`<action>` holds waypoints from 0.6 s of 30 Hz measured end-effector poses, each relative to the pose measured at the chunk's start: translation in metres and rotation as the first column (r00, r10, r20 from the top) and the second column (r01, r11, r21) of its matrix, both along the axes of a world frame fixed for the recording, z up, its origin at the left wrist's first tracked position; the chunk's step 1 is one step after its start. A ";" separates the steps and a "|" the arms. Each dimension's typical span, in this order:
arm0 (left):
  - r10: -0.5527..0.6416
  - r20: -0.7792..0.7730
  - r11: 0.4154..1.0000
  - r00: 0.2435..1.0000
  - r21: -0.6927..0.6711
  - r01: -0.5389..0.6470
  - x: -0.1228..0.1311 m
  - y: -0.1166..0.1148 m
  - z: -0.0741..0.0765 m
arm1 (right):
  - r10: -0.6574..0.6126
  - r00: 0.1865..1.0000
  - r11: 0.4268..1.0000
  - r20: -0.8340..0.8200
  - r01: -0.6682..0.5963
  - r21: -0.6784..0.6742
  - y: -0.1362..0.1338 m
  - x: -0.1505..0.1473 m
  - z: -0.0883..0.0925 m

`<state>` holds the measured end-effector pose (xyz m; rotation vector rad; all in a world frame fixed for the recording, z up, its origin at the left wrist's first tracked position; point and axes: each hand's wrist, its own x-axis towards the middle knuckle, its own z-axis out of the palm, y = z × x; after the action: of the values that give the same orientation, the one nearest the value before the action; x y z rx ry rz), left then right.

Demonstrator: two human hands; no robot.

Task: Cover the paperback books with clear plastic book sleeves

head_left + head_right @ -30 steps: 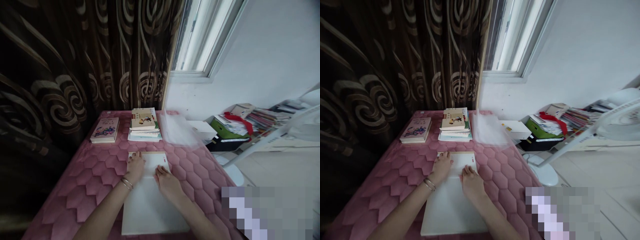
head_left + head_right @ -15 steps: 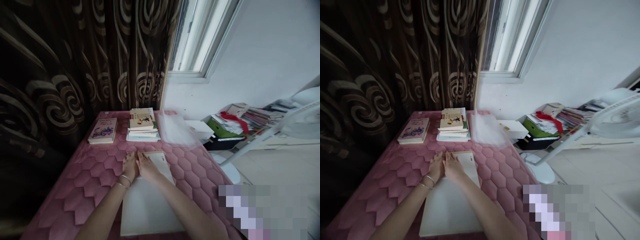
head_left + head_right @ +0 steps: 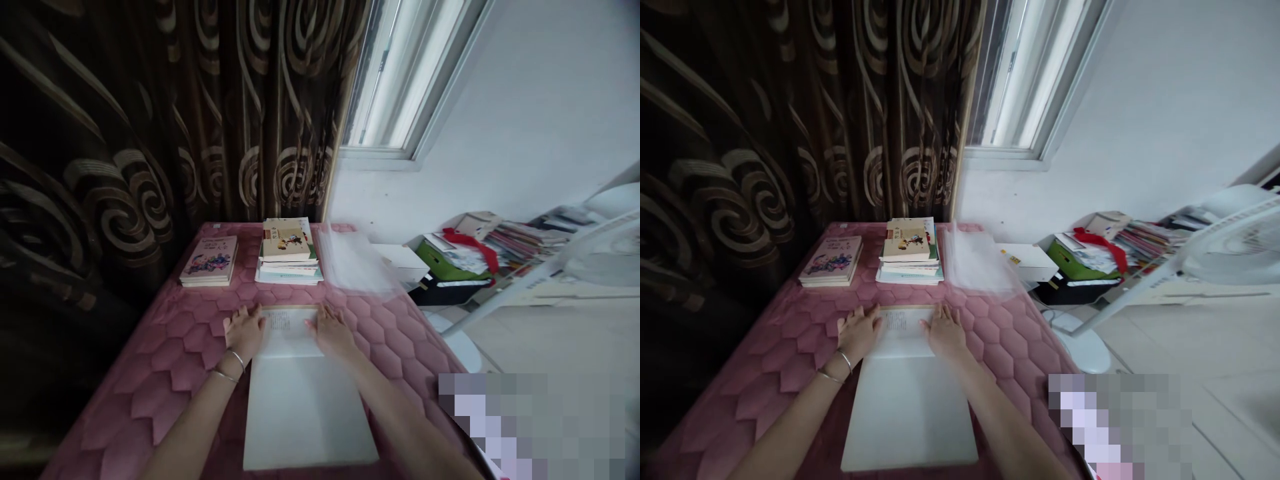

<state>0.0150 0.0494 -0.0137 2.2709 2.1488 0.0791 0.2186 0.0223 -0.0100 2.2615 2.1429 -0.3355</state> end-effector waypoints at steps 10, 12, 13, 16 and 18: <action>0.005 -0.002 1.000 1.000 0.015 -0.005 -0.003 0.000 0.000 | -0.098 0.992 0.995 0.082 0.095 0.044 0.007 -0.006 -0.012; 0.000 -0.003 1.000 1.000 0.022 0.000 -0.002 0.000 0.000 | -0.113 0.990 0.993 0.084 0.108 0.056 0.006 -0.006 -0.013; -0.003 -0.004 1.000 1.000 0.025 0.003 -0.002 0.000 0.000 | -0.122 0.989 0.991 0.082 0.117 0.063 0.006 -0.006 -0.014; -0.007 -0.005 0.999 1.000 0.036 0.007 -0.003 -0.001 0.000 | -0.143 0.988 0.988 0.061 0.139 0.067 0.006 -0.007 -0.016; -0.007 -0.001 0.999 1.000 0.050 0.007 -0.004 -0.001 -0.001 | -0.152 0.987 0.987 0.046 0.150 0.053 0.006 -0.007 -0.017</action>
<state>0.0108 0.0488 -0.0143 2.3048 2.1639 0.1323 0.2117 0.0282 -0.0274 2.4386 1.9832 -0.2266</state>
